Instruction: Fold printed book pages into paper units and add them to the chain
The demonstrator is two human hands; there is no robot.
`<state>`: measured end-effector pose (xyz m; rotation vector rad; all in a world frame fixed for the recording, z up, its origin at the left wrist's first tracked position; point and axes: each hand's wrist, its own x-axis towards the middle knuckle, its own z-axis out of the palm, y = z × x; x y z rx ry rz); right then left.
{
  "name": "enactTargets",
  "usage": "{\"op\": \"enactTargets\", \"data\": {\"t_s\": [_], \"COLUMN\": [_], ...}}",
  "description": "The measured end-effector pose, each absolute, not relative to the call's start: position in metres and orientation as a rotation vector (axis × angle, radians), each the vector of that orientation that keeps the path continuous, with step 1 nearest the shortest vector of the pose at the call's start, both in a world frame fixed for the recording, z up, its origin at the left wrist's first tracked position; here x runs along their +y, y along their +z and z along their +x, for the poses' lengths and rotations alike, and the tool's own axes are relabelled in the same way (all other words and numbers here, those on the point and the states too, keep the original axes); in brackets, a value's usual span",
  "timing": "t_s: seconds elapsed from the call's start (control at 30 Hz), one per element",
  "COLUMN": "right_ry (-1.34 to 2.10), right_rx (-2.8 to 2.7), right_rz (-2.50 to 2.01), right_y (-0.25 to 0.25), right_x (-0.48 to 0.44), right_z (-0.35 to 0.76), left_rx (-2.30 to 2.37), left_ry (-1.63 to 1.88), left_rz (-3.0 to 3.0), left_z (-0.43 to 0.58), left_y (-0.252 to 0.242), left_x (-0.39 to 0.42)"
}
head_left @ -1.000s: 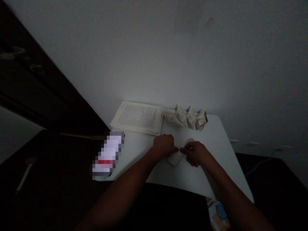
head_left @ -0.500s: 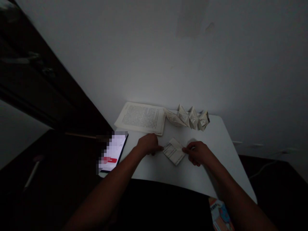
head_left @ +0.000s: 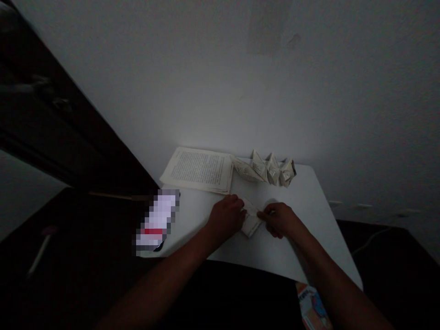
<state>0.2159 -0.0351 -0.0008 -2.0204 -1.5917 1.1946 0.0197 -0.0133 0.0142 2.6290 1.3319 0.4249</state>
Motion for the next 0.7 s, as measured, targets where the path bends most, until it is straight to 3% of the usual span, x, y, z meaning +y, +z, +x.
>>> {"op": "enactTargets", "data": {"t_s": [0.17,0.43,0.7], "right_ry": [1.18,1.168,1.132], "right_rx": [-1.615,-1.665,-1.704], "right_rz": [-2.017,-2.02,-1.999], "right_y": [-0.004,-0.005,0.001], "right_x": [-0.036,-0.036,-0.037], "right_z": [0.217,0.218,0.218], "left_rx": [0.81,1.024,1.186], "left_ry": [0.42,0.579,0.472], "left_rz": [2.957,2.933,2.882], "left_z": [0.039,0.033,0.033], "left_y": [-0.008,-0.019,-0.012], "left_x": [-0.028,-0.035,-0.039]}}
